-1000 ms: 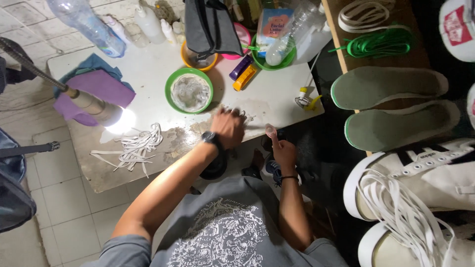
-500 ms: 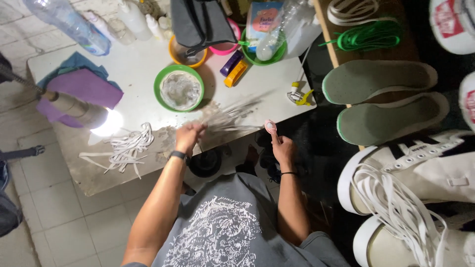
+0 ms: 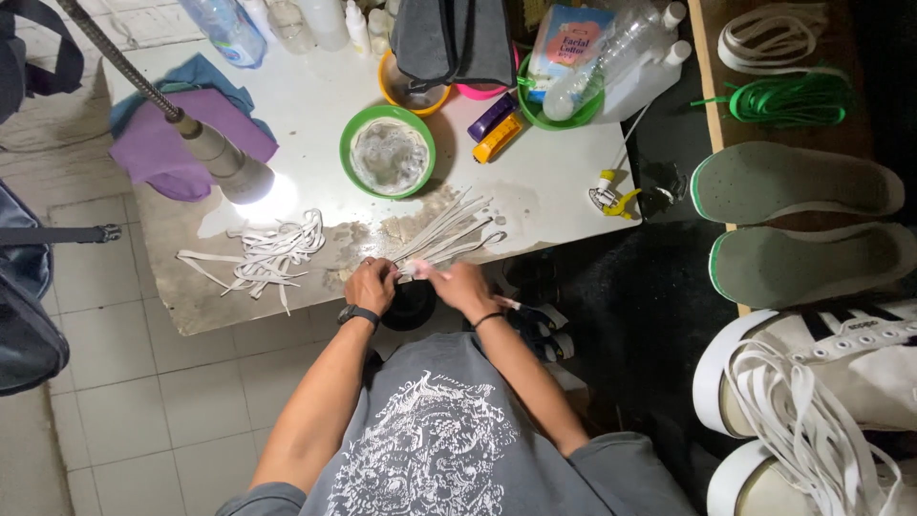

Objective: Brushing a bundle of white shoelaces with a cleaning brush and solution on a workbench to remove dirt.

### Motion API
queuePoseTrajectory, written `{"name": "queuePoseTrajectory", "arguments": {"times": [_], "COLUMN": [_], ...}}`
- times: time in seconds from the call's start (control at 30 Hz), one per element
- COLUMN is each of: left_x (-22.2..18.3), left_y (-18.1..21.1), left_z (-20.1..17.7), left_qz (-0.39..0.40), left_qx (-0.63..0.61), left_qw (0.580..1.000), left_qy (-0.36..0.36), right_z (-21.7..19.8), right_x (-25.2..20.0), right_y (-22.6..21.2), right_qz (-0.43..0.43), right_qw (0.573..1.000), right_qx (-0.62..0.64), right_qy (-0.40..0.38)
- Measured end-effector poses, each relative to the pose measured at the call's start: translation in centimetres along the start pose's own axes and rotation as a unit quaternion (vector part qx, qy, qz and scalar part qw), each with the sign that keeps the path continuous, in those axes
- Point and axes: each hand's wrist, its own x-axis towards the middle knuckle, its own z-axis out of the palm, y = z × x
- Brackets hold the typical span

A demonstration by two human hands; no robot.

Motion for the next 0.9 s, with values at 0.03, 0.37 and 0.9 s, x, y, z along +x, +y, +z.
{"name": "queuePoseTrajectory", "arguments": {"times": [0.03, 0.37, 0.9], "left_x": [0.2, 0.7, 1.3], "left_y": [-0.2, -0.5, -1.3], "left_z": [0.1, 0.5, 1.3], "left_qz": [0.0, -0.06, -0.103], "left_qx": [-0.002, -0.073, -0.085], "left_qw": [1.0, 0.995, 0.99], "left_qy": [-0.001, 0.029, -0.05], "right_z": [-2.3, -8.9, -7.0], "right_x": [-0.8, 0.0, -2.4], "right_y": [-0.5, -3.8, -10.3], "right_qz": [0.001, 0.09, 0.05], "right_qw": [1.0, 0.982, 0.99], "right_qx": [-0.002, -0.108, -0.124], "right_qy": [0.0, 0.126, -0.039]}}
